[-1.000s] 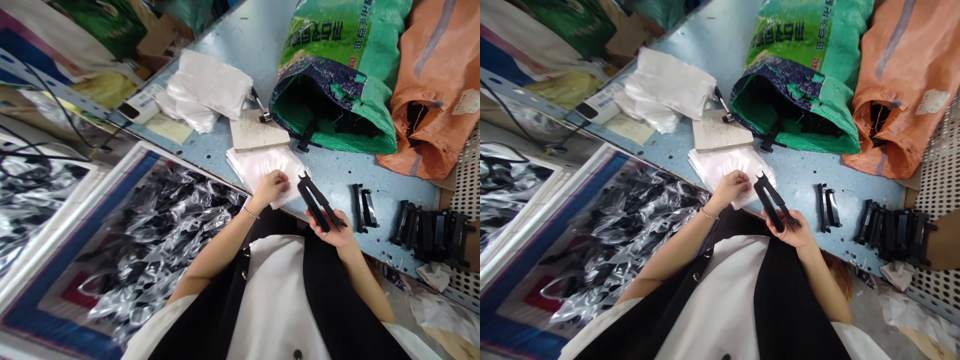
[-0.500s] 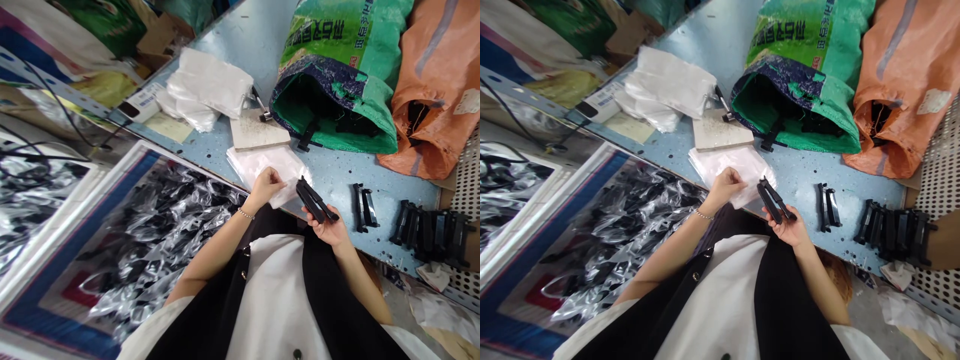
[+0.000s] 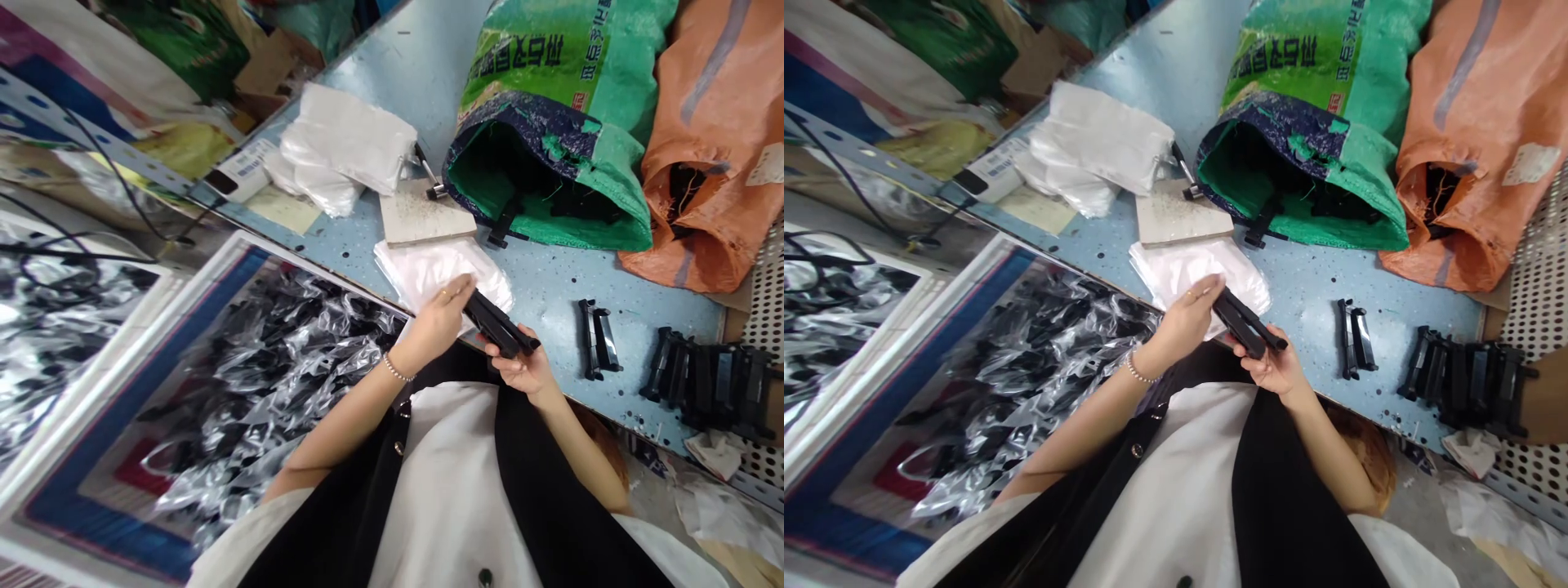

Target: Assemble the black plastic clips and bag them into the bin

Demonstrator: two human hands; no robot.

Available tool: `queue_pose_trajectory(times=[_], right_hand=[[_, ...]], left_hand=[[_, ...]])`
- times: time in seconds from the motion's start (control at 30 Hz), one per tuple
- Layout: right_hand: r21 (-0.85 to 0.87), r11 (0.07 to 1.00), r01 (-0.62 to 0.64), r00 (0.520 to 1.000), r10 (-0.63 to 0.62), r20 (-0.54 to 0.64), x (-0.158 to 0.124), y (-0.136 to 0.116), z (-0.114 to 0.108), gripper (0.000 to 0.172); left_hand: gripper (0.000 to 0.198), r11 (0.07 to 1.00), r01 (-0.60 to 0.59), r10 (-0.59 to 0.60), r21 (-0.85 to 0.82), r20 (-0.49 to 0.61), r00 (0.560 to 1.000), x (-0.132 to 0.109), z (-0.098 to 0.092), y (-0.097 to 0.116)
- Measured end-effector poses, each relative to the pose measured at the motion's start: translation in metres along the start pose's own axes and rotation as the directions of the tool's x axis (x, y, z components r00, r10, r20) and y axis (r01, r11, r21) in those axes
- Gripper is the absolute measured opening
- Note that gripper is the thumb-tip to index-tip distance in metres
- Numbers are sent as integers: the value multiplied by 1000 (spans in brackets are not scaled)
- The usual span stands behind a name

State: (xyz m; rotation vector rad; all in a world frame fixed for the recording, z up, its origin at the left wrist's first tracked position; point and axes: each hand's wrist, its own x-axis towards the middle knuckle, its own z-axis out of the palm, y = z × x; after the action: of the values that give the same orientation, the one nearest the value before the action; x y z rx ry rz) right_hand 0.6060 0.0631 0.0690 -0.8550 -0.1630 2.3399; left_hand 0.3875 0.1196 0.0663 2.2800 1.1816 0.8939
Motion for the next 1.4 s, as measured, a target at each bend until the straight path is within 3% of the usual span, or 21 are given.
queue_pose_trajectory(times=[0.1,0.2,0.27,0.33,0.43,0.53,0.6,0.63,0.7,0.77,0.8,0.87,0.93,1.0,1.03,1.07,1.13,1.17,1.23,1.3,1.4], right_hand=[[-87,989,118,988,-126,-88,9,-1,7,46],[-285,933,219,934,-286,-216,11,4,18,34],[-490,842,226,909,-364,-205,5,12,27,29],[-673,704,227,915,-391,-100,-6,18,34,50],[-746,625,230,967,-236,100,-25,17,39,67],[-770,610,184,983,-94,159,-40,5,38,48],[-792,587,168,984,-152,96,-44,-2,37,38],[-798,579,167,975,-218,46,-44,-3,38,35],[-810,562,170,937,-347,-44,-42,-2,38,31],[-842,512,171,909,-411,-66,-38,0,36,28],[-869,465,168,905,-423,-51,-38,-1,34,29],[-941,308,138,883,-470,-24,-45,-5,23,33],[-997,75,30,775,-631,-24,-62,-14,3,39],[-967,-125,-221,560,-828,-21,-86,-24,-23,50],[-908,-163,-386,455,-890,-33,-98,-29,-37,59],[-831,-154,-535,378,-923,-72,-110,-33,-52,69],[-698,-95,-710,312,-931,-191,-127,-38,-77,81],[-667,-68,-742,305,-920,-245,-132,-40,-87,81],[-698,-14,-716,325,-891,-316,-139,-41,-98,74],[-813,105,-572,363,-857,-366,-140,-39,-98,65],[-895,419,-151,461,-771,-439,-129,-29,-83,54]], left_hand=[[71,975,-172,178,-140,29,984,-13,4,28],[77,942,-218,236,-254,40,971,-27,11,43],[77,940,-184,210,-288,64,976,-33,13,47],[71,943,-160,190,-292,79,979,-37,7,49],[45,960,-77,95,-269,55,994,-45,-29,53],[29,960,141,-108,-244,144,984,-64,-86,42],[28,940,314,-267,-130,289,919,-82,-114,16],[29,912,411,-381,-16,340,860,-90,-118,-3],[33,779,567,-627,270,368,686,-103,-107,-46],[36,639,614,-768,463,346,539,-109,-78,-83],[37,612,610,-790,503,354,501,-109,-63,-96],[36,638,585,-770,501,418,482,-107,-40,-106],[27,684,559,-728,469,494,476,-102,-35,-98],[24,744,550,-656,380,570,495,-93,-41,-79],[27,788,543,-594,289,587,550,-85,-44,-67],[30,836,519,-519,179,563,643,-75,-45,-54],[30,923,383,-365,23,365,857,-51,-37,-31],[28,954,300,-298,29,238,925,-38,-29,-22],[21,967,201,-218,159,94,972,-13,-9,-13],[15,951,204,-228,232,81,970,7,8,-16],[13,933,358,-360,51,66,930,22,11,-33]])
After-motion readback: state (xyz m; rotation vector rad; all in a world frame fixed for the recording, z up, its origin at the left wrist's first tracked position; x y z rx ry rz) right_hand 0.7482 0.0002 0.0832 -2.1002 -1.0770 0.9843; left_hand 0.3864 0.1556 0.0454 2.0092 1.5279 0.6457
